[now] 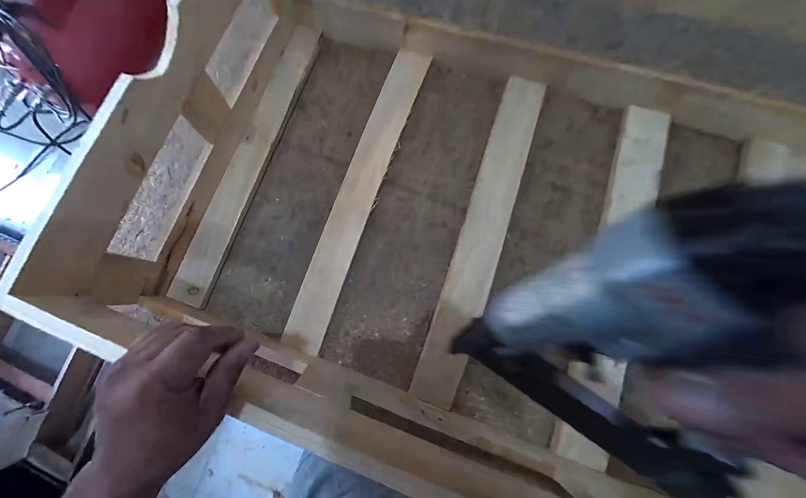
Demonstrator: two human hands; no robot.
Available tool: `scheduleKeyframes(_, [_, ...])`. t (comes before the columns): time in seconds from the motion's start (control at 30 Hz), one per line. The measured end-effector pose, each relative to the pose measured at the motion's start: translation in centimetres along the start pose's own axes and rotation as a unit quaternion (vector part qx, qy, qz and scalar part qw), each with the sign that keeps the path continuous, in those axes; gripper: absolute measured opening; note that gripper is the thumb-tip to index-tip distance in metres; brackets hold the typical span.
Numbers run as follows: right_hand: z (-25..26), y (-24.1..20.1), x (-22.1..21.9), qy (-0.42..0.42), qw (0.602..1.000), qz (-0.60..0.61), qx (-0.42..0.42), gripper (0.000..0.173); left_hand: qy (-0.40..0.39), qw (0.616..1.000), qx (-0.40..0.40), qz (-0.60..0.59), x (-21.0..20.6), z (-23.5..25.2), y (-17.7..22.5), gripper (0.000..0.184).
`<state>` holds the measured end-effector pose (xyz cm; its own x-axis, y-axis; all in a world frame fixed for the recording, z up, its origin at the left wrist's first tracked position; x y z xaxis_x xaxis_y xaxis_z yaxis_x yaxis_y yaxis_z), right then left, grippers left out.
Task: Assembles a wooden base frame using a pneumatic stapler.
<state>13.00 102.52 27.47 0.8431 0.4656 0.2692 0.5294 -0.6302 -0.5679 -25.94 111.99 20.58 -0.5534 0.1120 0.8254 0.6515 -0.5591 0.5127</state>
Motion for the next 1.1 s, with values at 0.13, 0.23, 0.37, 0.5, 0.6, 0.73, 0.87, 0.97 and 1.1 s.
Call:
scheduleKeyframes(0.13, [14.4,1.6,-3.7,-0.246,0.968,0.041,-0.029,0.037,-0.039,0.998,0.055,-0.014,-2.2,1.4,-1.6,0.046])
scheduleKeyframes(0.23, [20.7,3.3,-7.6,-0.329,0.932,0.143,-0.057,0.03,-0.085,0.991,0.094,-0.042,-2.1,2.4,-1.4,0.045])
scheduleKeyframes(0.37, [25.6,5.2,-11.6,-0.428,0.876,0.202,-0.088,0.026,-0.119,0.986,0.111,-0.048,-2.4,3.1,-1.9,0.039])
scheduleKeyframes(0.5, [27.6,6.6,-13.7,-0.471,0.84,0.249,-0.102,0.03,-0.128,0.984,0.111,-0.047,-2.8,3.2,-2.4,0.04])
scheduleKeyframes(0.6, [28.0,6.5,-14.0,-0.472,0.831,0.272,-0.11,0.029,-0.13,0.985,0.105,-0.048,-3.0,3.3,-2.6,0.042])
scheduleKeyframes(0.73, [28.2,6.0,-14.3,-0.482,0.823,0.275,-0.123,0.028,-0.131,0.984,0.107,-0.048,-3.1,3.4,-2.6,0.042])
scheduleKeyframes(0.87, [28.2,5.9,-14.5,-0.489,0.818,0.282,-0.115,0.028,-0.128,0.984,0.111,-0.054,-3.1,3.2,-2.6,0.042])
scheduleKeyframes(0.97, [28.1,5.9,-14.4,-0.497,0.816,0.272,-0.112,0.027,-0.127,0.984,0.111,-0.058,-3.1,3.2,-2.6,0.04])
scheduleKeyframes(1.1, [27.9,6.2,-14.0,-0.504,0.811,0.274,-0.116,0.029,-0.123,0.984,0.112,-0.065,-3.1,3.3,-2.6,0.041])
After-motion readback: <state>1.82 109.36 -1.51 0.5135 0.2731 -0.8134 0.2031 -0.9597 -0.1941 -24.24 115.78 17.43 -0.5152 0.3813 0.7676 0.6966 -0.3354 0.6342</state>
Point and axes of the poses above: each hand's wrist, its own z-axis towards the middle knuckle, its own x-axis out of the back of the hand, y = z × x, the point moved 5 cm from there along z, towards the middle knuckle, and after that the axes turned 12 degrees about -z, right-handed, at the moved point
